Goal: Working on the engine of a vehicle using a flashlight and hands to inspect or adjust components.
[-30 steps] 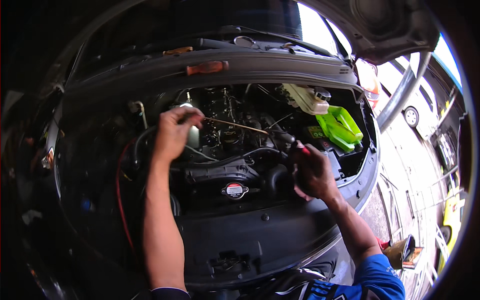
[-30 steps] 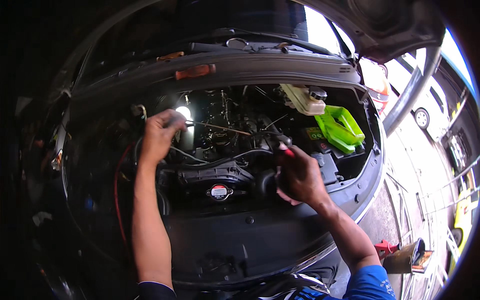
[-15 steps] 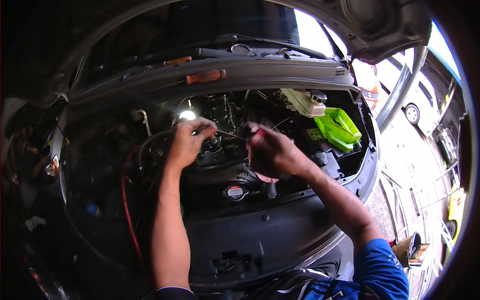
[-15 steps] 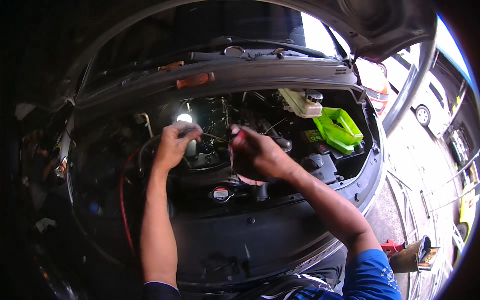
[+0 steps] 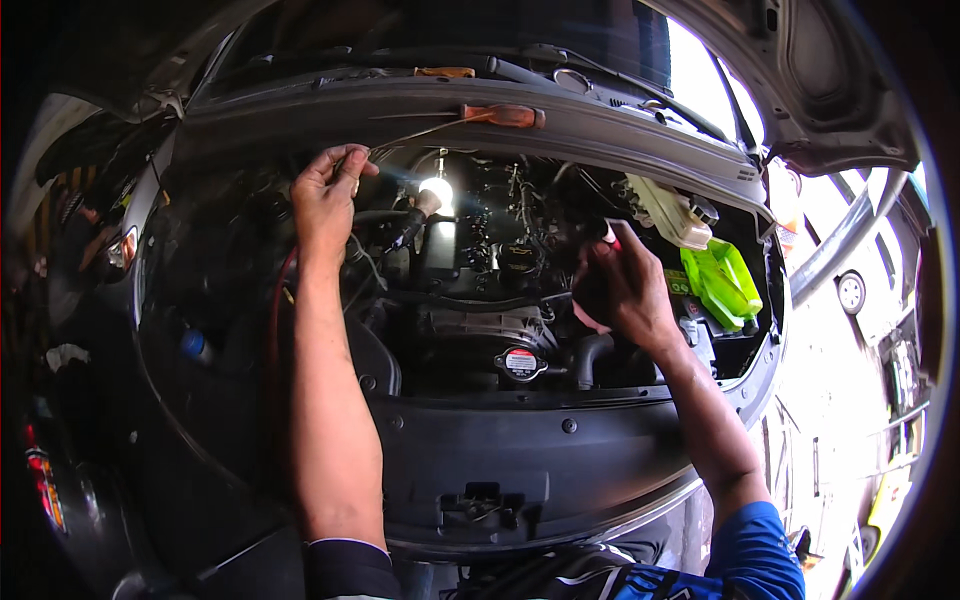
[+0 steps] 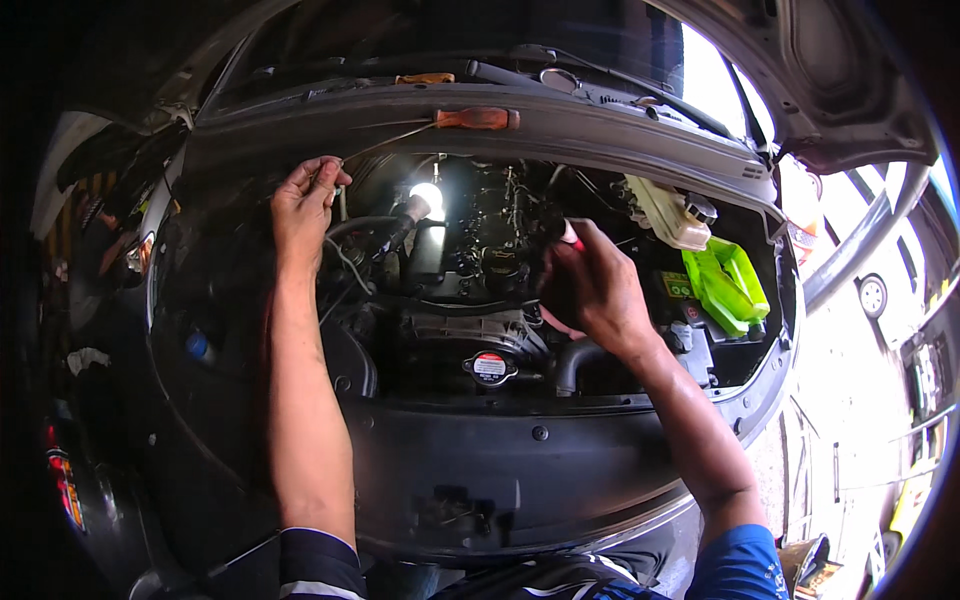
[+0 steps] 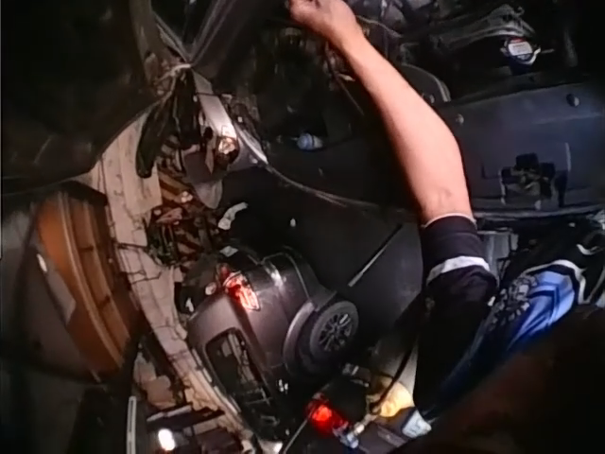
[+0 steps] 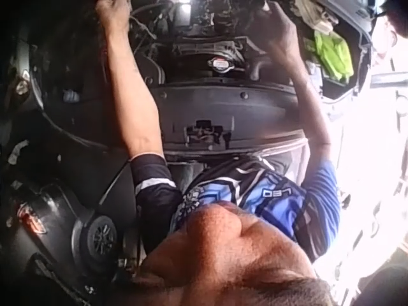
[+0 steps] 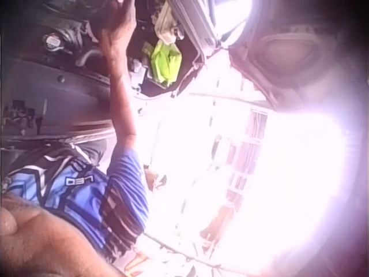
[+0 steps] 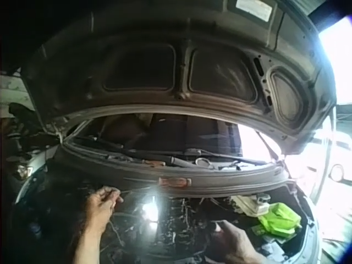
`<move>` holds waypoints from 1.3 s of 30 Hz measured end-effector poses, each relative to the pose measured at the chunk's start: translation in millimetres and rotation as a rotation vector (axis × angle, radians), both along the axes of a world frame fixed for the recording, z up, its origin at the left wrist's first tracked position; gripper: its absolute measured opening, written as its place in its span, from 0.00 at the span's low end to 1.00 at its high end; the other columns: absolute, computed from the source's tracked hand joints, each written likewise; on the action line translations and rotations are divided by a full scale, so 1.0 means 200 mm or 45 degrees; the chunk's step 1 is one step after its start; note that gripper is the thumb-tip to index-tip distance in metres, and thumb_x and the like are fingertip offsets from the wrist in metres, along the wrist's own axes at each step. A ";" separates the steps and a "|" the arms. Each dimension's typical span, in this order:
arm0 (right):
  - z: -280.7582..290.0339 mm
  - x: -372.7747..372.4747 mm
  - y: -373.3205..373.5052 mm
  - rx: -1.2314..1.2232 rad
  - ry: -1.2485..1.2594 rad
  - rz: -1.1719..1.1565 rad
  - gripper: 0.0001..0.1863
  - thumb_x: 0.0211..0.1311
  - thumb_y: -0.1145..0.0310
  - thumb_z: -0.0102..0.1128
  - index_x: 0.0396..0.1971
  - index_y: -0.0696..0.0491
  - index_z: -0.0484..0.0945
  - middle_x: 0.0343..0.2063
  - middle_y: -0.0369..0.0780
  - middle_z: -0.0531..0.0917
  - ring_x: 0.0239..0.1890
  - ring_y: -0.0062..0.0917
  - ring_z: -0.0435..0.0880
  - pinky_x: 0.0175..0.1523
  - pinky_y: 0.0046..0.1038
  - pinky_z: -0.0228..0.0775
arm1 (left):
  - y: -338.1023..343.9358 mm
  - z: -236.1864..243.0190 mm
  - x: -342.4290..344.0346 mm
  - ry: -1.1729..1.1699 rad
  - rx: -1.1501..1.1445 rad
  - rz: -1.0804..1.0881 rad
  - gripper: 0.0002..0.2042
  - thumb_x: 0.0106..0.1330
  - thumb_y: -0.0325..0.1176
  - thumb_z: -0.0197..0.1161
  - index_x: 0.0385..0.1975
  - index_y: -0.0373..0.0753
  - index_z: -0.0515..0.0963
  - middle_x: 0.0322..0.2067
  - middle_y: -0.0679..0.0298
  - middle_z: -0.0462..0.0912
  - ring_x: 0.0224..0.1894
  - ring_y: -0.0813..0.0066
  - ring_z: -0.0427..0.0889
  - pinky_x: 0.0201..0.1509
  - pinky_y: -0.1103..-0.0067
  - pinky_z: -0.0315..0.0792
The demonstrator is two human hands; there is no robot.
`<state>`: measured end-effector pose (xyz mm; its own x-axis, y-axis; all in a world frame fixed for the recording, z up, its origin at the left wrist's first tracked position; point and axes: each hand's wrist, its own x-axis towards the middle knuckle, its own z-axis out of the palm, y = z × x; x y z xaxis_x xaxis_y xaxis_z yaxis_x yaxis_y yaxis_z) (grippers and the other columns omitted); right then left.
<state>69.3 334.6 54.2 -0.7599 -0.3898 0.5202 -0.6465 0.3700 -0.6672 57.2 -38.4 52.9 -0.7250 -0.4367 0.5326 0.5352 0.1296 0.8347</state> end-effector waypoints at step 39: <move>0.01 -0.42 -0.24 -0.531 -0.553 0.330 0.16 0.75 0.57 0.60 0.42 0.57 0.84 0.27 0.32 0.85 0.29 0.12 0.78 0.34 0.19 0.68 | 0.49 -0.10 -0.04 -0.260 -0.742 -0.152 0.13 0.74 0.33 0.62 0.51 0.33 0.83 0.43 0.56 0.89 0.45 0.74 0.85 0.54 0.75 0.75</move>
<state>-14.7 286.0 55.6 -0.8435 -0.4204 0.3344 -0.3194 -0.1079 -0.9415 50.1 60.3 33.1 -0.8630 -0.0261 0.5046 0.4115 0.5433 0.7318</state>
